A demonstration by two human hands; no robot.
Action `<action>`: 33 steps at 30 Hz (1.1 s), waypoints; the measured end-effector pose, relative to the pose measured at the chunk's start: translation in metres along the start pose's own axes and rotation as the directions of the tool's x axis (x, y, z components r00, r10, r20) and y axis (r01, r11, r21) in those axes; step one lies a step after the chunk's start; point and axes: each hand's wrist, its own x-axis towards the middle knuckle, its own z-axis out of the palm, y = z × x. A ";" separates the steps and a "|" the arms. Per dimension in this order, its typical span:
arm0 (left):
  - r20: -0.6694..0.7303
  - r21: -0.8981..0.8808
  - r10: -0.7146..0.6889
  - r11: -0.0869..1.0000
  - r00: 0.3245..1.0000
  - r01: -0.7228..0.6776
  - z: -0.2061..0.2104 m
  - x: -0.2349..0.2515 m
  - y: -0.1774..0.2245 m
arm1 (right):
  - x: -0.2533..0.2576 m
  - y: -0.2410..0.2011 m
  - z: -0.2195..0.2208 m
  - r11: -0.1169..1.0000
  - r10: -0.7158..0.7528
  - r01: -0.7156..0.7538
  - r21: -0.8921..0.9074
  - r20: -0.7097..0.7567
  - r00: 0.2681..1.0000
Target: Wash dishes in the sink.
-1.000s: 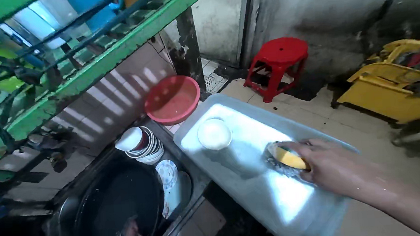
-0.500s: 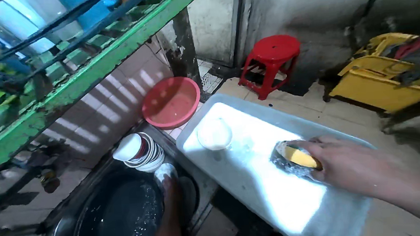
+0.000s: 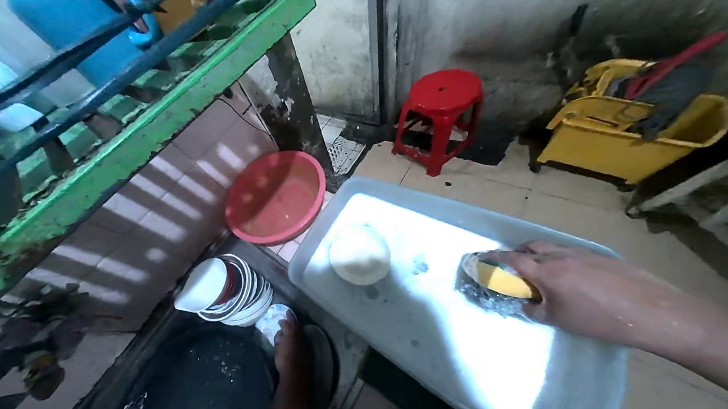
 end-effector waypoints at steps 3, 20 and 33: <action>-0.019 -0.036 -0.007 0.999 1.000 0.006 -0.005 -0.001 0.008 | 0.000 0.001 0.000 1.000 0.009 -0.009 -0.012 0.022 1.000; 0.239 -0.225 0.153 0.969 0.959 -0.099 -0.022 -0.022 -0.020 | -0.001 0.002 0.005 0.996 -0.083 0.084 0.009 -0.092 0.992; 0.378 0.008 0.212 0.973 0.901 -0.232 -0.030 0.015 -0.011 | -0.001 0.001 0.004 1.000 -0.025 0.026 0.016 -0.055 0.998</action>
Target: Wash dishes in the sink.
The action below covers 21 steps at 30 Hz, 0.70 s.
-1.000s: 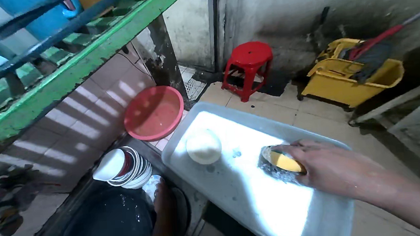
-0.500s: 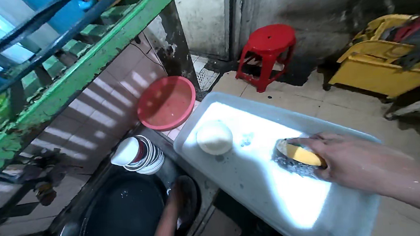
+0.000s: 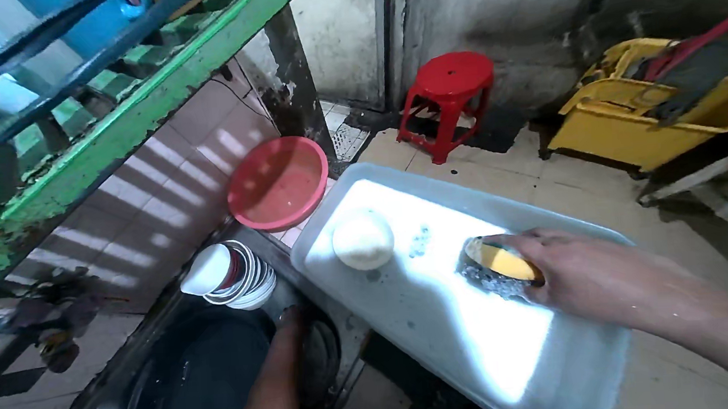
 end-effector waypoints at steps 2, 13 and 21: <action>0.039 0.029 0.096 0.995 0.995 -0.097 -0.006 -0.004 -0.002 | 0.000 -0.002 -0.003 1.000 0.019 -0.019 -0.004 0.043 0.999; 0.063 0.371 0.290 0.881 0.955 -0.292 -0.034 -0.066 0.010 | 0.002 -0.005 -0.010 1.000 0.029 -0.030 0.006 0.164 0.986; -0.517 0.410 0.546 0.834 0.660 -0.369 -0.047 -0.171 -0.026 | 0.002 -0.004 -0.012 0.998 -0.014 0.004 0.060 0.174 0.985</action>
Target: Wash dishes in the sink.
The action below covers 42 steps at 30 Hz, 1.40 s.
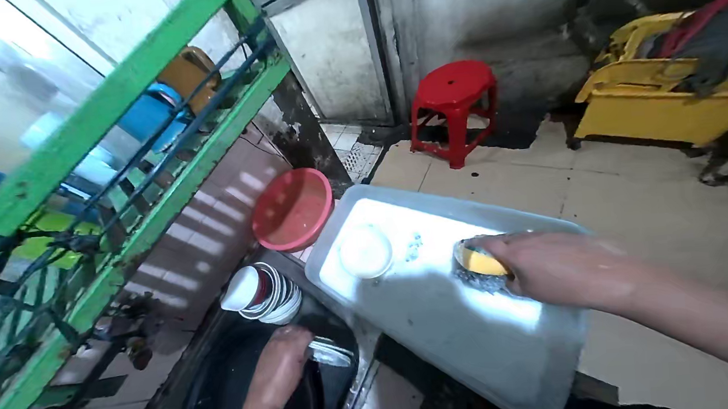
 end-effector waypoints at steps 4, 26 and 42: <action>-0.374 -0.160 -0.229 0.970 0.899 0.181 -0.087 -0.020 0.028 | -0.005 -0.002 -0.007 0.997 0.052 -0.050 0.061 -0.032 0.998; 0.358 -0.218 0.127 0.975 0.925 -0.050 -0.016 0.146 0.255 | -0.002 0.002 -0.023 0.898 0.114 -0.093 0.430 -0.022 0.993; 0.177 -0.748 -0.405 0.537 0.897 0.390 -0.026 0.146 0.195 | 0.013 0.002 -0.006 0.975 -0.072 0.055 0.215 0.069 0.995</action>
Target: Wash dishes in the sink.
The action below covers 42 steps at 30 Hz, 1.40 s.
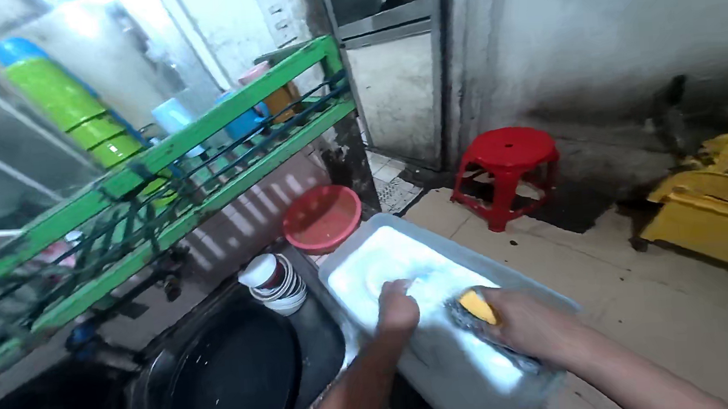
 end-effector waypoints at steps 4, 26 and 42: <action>-0.023 -0.599 -0.153 0.794 0.988 0.109 0.005 -0.003 -0.002 | -0.002 -0.010 -0.007 0.998 -0.016 0.017 -0.053 0.037 0.999; -0.133 -0.879 -0.102 0.472 0.986 -0.069 -0.063 -0.097 0.037 | 0.004 -0.090 -0.008 0.518 -0.198 0.489 0.702 -0.457 0.867; -0.145 -0.839 0.121 0.512 0.982 -0.187 -0.015 -0.110 0.015 | 0.066 -0.124 -0.019 0.676 0.047 0.193 0.711 -0.303 0.952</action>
